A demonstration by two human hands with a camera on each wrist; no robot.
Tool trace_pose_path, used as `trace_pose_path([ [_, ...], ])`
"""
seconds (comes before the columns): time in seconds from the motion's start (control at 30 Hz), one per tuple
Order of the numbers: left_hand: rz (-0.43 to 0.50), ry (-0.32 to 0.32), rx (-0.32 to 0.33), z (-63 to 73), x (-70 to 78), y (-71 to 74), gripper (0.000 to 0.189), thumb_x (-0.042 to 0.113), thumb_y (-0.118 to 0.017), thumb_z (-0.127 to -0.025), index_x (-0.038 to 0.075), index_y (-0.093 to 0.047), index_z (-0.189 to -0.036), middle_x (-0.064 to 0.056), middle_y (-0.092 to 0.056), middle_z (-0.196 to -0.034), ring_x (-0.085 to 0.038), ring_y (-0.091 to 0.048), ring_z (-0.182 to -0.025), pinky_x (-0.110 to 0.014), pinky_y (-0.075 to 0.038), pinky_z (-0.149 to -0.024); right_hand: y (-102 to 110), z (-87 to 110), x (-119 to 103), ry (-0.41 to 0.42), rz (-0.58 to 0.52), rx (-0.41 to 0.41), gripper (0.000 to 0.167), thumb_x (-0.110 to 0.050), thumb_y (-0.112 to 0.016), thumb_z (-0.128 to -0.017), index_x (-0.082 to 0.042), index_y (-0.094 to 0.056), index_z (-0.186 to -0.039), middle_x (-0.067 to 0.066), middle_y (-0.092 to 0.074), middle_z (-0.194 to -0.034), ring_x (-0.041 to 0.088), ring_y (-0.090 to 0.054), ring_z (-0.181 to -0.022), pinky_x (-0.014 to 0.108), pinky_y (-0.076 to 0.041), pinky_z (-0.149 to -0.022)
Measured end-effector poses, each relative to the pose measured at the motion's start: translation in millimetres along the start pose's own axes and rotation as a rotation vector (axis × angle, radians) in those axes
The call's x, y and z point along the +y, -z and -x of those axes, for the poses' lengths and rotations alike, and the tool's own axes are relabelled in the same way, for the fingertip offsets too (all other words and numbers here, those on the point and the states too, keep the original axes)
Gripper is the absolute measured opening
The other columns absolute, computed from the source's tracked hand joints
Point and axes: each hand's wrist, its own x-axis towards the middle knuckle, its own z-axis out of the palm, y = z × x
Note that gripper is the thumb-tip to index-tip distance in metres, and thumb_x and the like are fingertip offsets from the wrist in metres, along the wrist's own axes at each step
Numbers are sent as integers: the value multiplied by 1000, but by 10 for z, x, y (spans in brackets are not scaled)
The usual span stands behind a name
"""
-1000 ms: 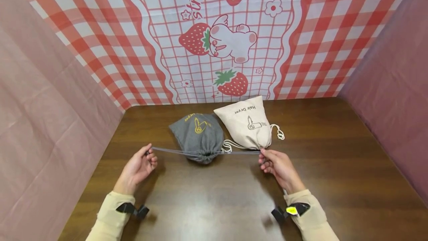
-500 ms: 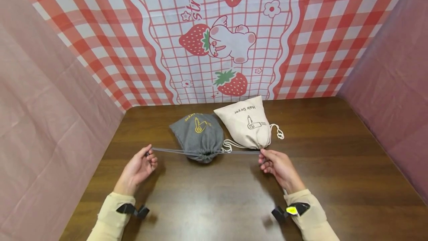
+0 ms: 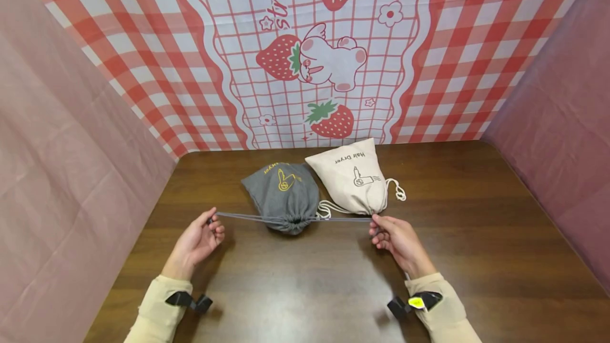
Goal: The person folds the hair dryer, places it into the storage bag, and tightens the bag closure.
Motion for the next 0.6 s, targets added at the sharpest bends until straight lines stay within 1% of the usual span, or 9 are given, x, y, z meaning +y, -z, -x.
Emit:
trace_pose_path([
  [0.4,-3,-6,-6,-30,10,-9,38,26,-35,-106,17,-48,-71,9,-41,-57,-6,-43,-59,-16,-36,-59,0,-30,-17,-4,0,8,25,-23,-49,-103,-14,-62,-83,-6,-65,-71,5,-58,-60,18,-49,-57],
  [0.6,7,3,-5,-47,13,-8,38,26,-35,-106,17,-48,-71,9,-41,-57,-7,-43,-59,-16,-36,-59,2,-37,-30,-11,0,12,26,-22,-48,-103,-14,-62,-83,-6,-64,-71,5,-58,-60,18,-49,-57],
])
